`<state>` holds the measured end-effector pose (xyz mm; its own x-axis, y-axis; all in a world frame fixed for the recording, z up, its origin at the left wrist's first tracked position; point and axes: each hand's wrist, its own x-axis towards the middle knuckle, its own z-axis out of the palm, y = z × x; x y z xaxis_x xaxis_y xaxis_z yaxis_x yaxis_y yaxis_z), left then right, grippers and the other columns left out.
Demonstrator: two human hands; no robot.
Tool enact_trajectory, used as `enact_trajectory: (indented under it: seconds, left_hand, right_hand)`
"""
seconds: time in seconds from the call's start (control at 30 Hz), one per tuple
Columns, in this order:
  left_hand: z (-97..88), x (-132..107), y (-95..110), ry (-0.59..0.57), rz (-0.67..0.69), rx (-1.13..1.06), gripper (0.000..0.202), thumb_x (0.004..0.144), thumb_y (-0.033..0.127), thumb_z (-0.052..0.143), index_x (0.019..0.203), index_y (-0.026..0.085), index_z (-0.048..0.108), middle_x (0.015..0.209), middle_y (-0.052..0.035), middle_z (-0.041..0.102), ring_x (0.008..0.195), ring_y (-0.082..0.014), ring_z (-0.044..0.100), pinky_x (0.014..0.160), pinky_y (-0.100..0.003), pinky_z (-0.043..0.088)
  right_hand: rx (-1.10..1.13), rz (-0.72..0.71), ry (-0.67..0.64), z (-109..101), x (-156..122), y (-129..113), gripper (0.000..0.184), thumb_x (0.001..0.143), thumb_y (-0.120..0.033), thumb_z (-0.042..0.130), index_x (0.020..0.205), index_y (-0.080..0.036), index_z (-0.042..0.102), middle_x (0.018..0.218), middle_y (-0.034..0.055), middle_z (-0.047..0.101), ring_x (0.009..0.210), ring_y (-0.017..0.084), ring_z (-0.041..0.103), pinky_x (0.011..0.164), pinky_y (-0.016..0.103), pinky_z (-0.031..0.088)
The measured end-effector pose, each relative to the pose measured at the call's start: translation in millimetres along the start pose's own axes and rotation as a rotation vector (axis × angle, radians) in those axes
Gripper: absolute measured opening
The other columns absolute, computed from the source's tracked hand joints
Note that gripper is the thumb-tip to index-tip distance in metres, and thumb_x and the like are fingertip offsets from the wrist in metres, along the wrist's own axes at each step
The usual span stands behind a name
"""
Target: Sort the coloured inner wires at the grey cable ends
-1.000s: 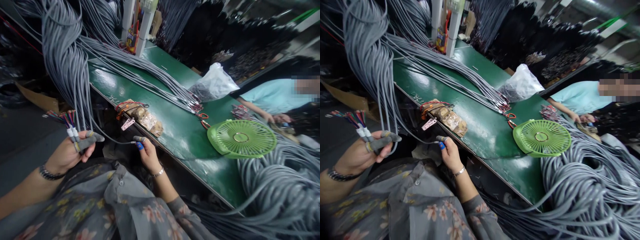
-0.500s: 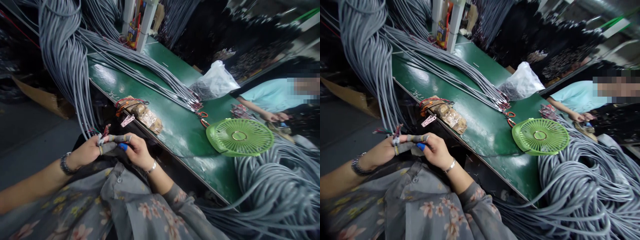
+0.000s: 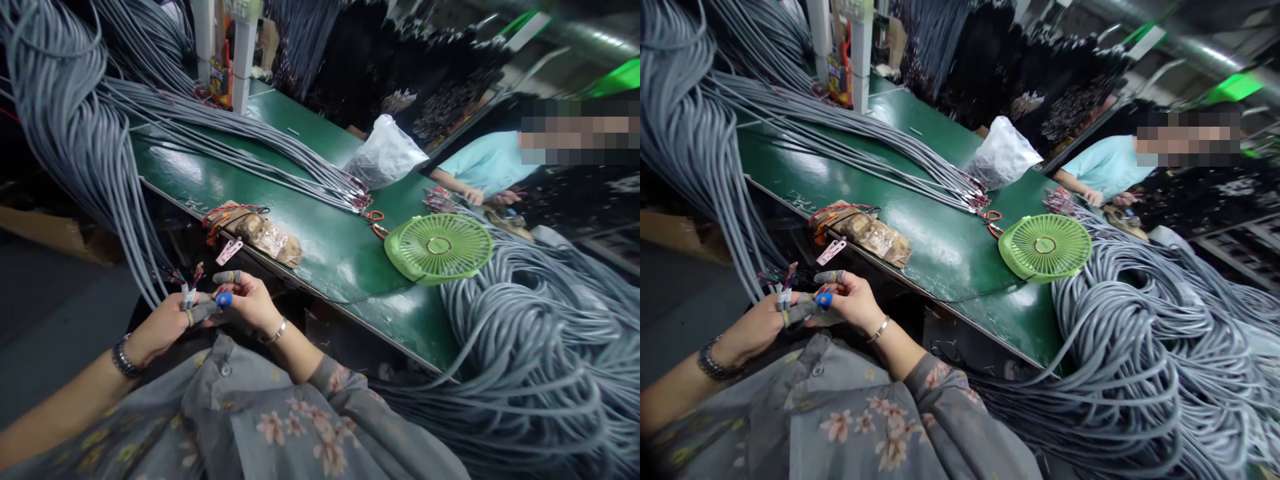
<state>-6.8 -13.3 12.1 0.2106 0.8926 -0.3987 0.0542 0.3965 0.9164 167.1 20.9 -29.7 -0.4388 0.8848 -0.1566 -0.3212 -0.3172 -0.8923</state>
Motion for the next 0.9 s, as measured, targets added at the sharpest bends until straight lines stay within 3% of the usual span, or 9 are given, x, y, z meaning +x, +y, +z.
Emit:
enact_trajectory:
  seconds: [0.13,0.3,0.43,0.6,0.77,0.9]
  left_hand:
    - [-3.7,0.1,2.9,-0.082,-0.056,0.078,0.022,0.053,0.041,0.086,0.059,0.022,0.079,0.065,-0.0066,0.079,0.063,-0.0223,0.069,0.066,-0.033,0.058]
    - [-3.8,-3.3,-0.1,-0.061,-0.052,0.112,0.014,0.057,0.033,0.075,0.05,0.021,0.073,0.052,-0.0048,0.071,0.05,-0.0173,0.061,0.055,-0.029,0.052]
    - [3.9,-4.4,0.6,0.073,0.018,0.004,0.011,0.056,0.031,0.075,0.05,0.022,0.072,0.051,-0.003,0.07,0.05,-0.016,0.061,0.056,-0.028,0.053]
    - [10.7,-1.9,0.6,0.277,-0.006,-0.229,0.021,0.05,0.034,0.085,0.054,0.02,0.07,0.054,-0.0034,0.072,0.051,-0.0161,0.063,0.055,-0.028,0.055]
    - [12.1,-2.7,0.0,0.302,0.008,-0.281,0.029,0.047,0.037,0.09,0.053,0.019,0.068,0.051,-0.0021,0.069,0.048,-0.0143,0.06,0.053,-0.027,0.053]
    - [12.9,-4.7,-1.4,0.259,0.009,-0.21,0.03,0.051,0.036,0.09,0.049,0.02,0.064,0.051,-0.0029,0.069,0.049,-0.0155,0.06,0.053,-0.028,0.053]
  right_hand:
    - [-0.064,0.017,0.007,2.7,0.8,3.2,0.054,0.053,-0.044,0.1,0.095,-0.019,0.076,0.078,-0.0012,0.074,0.072,0.015,0.07,0.079,0.032,0.06]
    - [-0.171,-0.025,0.056,11.2,-0.5,-3.1,0.047,0.053,-0.045,0.098,0.088,-0.02,0.079,0.08,0.0003,0.078,0.072,0.017,0.072,0.075,0.032,0.061]
    - [-0.101,-0.067,0.155,15.6,-2.1,-6.7,0.044,0.054,-0.043,0.098,0.087,-0.022,0.079,0.076,-0.0005,0.077,0.069,0.016,0.07,0.071,0.03,0.059]
    - [0.09,0.036,0.266,8.6,0.0,5.4,0.045,0.056,-0.046,0.096,0.086,-0.021,0.073,0.067,-0.0014,0.071,0.056,0.012,0.058,0.055,0.024,0.048]
    - [0.088,0.086,0.161,5.5,0.5,7.9,0.053,0.063,-0.065,0.088,0.085,-0.021,0.07,0.076,0.0007,0.071,0.06,0.011,0.056,0.054,0.024,0.047]
    - [-0.125,0.001,0.057,10.2,3.3,-0.9,0.049,0.062,-0.058,0.092,0.083,-0.02,0.069,0.073,-0.001,0.066,0.064,0.012,0.056,0.061,0.026,0.048]
